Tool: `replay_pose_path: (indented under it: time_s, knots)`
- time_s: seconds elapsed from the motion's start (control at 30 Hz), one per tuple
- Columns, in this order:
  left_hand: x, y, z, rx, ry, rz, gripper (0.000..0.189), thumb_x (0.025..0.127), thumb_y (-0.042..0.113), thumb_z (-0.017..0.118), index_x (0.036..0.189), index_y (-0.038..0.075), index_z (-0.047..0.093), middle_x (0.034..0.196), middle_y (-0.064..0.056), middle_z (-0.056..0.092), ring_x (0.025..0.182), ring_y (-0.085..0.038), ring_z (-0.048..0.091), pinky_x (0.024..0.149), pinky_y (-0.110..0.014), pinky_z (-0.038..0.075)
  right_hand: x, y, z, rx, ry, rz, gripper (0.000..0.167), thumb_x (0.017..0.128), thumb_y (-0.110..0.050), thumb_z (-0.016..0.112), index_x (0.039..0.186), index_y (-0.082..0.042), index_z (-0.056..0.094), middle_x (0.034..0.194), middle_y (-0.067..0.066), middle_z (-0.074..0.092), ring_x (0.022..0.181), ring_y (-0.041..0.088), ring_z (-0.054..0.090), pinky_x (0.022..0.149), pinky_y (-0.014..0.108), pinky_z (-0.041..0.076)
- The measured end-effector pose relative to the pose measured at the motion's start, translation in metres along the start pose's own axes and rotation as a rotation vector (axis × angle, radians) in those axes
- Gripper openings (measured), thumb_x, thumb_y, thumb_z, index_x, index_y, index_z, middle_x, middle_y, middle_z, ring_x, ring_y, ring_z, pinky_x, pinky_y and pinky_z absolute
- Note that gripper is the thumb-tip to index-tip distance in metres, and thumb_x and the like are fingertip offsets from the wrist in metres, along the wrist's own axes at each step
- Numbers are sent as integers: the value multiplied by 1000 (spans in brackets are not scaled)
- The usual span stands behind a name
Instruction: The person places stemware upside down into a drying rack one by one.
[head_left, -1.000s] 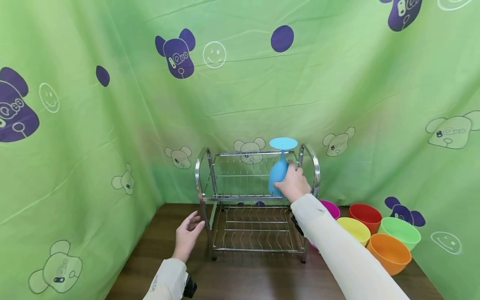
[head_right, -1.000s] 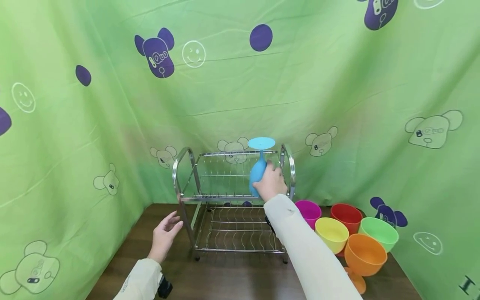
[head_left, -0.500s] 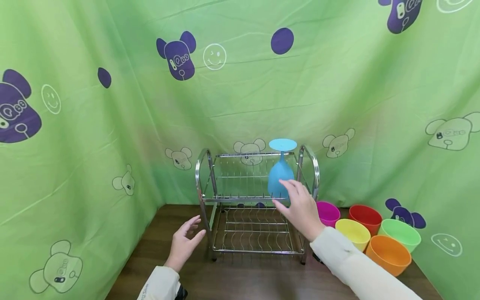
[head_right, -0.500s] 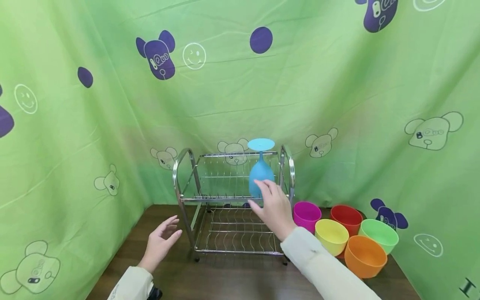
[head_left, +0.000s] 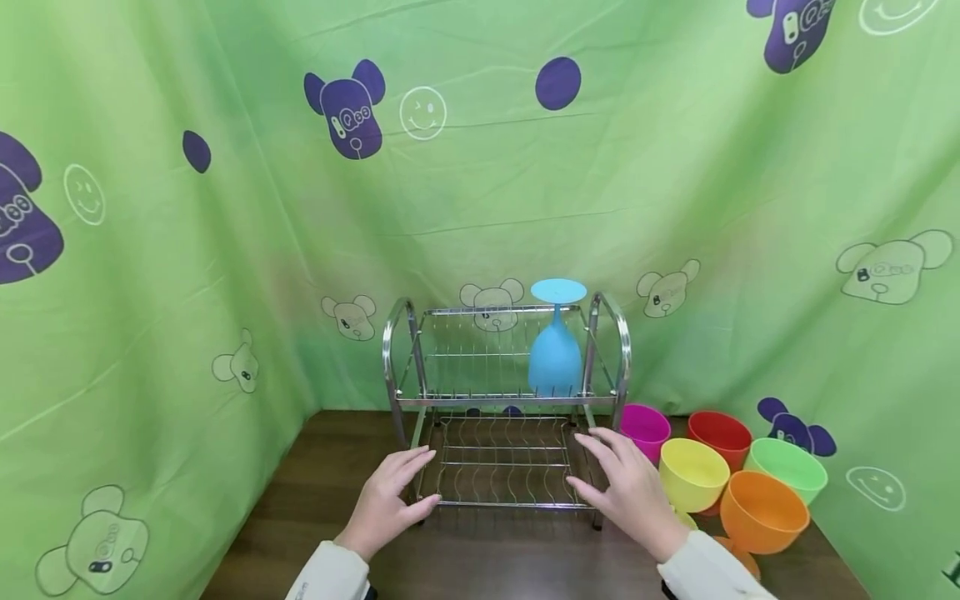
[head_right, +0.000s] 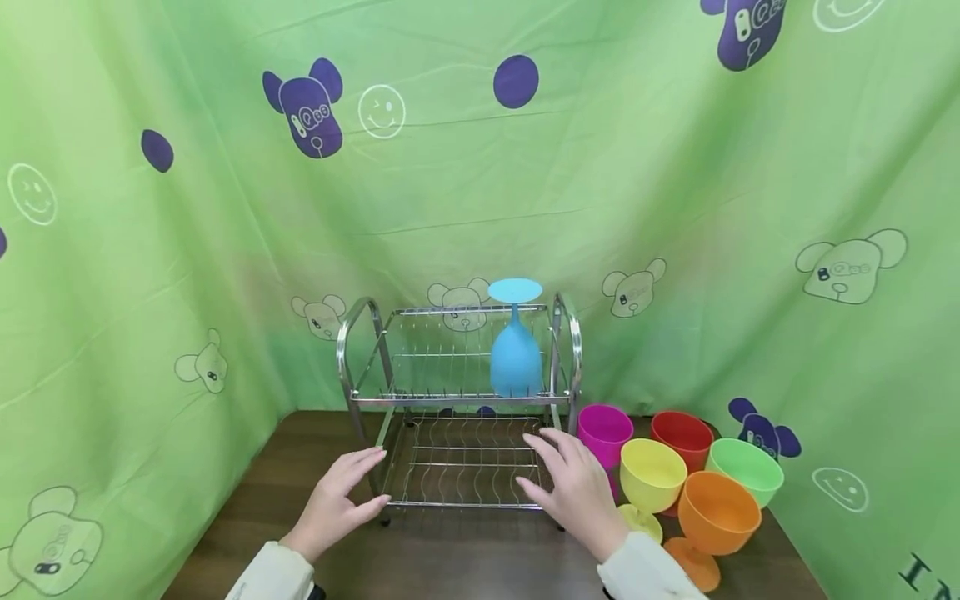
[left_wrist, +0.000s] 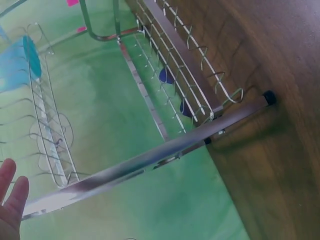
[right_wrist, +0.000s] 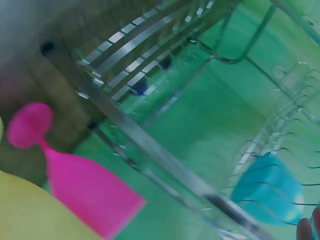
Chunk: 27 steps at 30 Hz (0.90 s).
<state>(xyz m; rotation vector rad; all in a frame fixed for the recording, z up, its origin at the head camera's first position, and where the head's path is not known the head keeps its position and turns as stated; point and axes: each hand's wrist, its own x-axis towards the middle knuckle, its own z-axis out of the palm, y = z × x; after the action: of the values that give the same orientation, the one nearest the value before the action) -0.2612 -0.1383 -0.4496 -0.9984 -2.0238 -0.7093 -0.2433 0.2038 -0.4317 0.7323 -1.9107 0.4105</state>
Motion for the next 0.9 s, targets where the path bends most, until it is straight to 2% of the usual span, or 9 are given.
replay_pose_path:
  time_s: [0.2, 0.3, 0.43, 0.5, 0.6, 0.7, 0.77, 0.83, 0.9]
  knots:
    - [-9, 5, 9, 90, -21, 30, 63, 60, 22, 85, 117, 3, 66, 118, -13, 64, 106, -31, 59, 82, -42, 51, -43, -1, -1, -5, -105, 112, 69, 92, -64, 39, 114, -3, 63, 105, 20, 60, 88, 35, 61, 65, 48, 52]
    - [-15, 8, 18, 158, -54, 25, 67, 58, 27, 86, 118, 6, 66, 119, -12, 64, 108, -32, 58, 84, -43, 51, -63, 3, -5, -5, -186, 181, 66, 84, -61, 61, 116, -3, 62, 107, 20, 59, 90, 34, 60, 65, 49, 52]
    - [-23, 14, 33, 204, -132, 14, 70, 59, 35, 86, 121, 9, 65, 123, -13, 62, 112, -33, 57, 84, -45, 52, -84, 12, -16, -16, -244, 282, 72, 61, -39, 88, 116, -1, 62, 109, 23, 58, 91, 39, 59, 69, 54, 51]
    - [-24, 18, 41, 202, -169, 11, 70, 60, 37, 86, 121, 9, 65, 125, -13, 61, 114, -33, 56, 84, -45, 52, -92, 18, -21, -41, -226, 318, 71, 67, -48, 83, 116, 0, 61, 109, 27, 56, 90, 43, 58, 68, 59, 50]
    - [-23, 24, 52, 190, -199, -12, 70, 61, 38, 86, 122, 11, 65, 127, -12, 60, 116, -33, 55, 84, -46, 52, -101, 29, -31, -74, -147, 353, 76, 81, -67, 58, 112, 3, 60, 109, 32, 54, 89, 47, 54, 71, 57, 47]
    - [-21, 32, 64, 167, -219, -33, 70, 63, 40, 84, 124, 11, 64, 129, -12, 59, 117, -32, 55, 86, -46, 51, -111, 40, -43, -99, -51, 389, 88, 84, -75, 39, 107, 7, 60, 106, 34, 53, 90, 48, 50, 96, 37, 42]
    - [-21, 38, 73, 145, -231, -36, 70, 64, 40, 84, 125, 12, 63, 129, -11, 59, 117, -32, 55, 87, -46, 51, -118, 45, -54, -117, 0, 457, 91, 82, -77, 40, 104, 10, 60, 103, 33, 54, 90, 48, 48, 101, 15, 28]
    - [-21, 44, 81, 124, -240, -29, 70, 65, 40, 84, 125, 12, 63, 129, -11, 59, 116, -31, 56, 88, -45, 51, -125, 45, -65, -151, 27, 579, 78, 84, -65, 56, 105, 10, 60, 102, 31, 54, 91, 45, 48, 94, 3, 20]
    - [-22, 51, 88, 105, -254, -27, 69, 66, 40, 83, 125, 12, 63, 128, -11, 59, 115, -31, 56, 89, -43, 50, -130, 45, -75, -187, 19, 759, 62, 81, -44, 73, 109, 10, 60, 106, 30, 54, 91, 43, 49, 84, 8, 30]
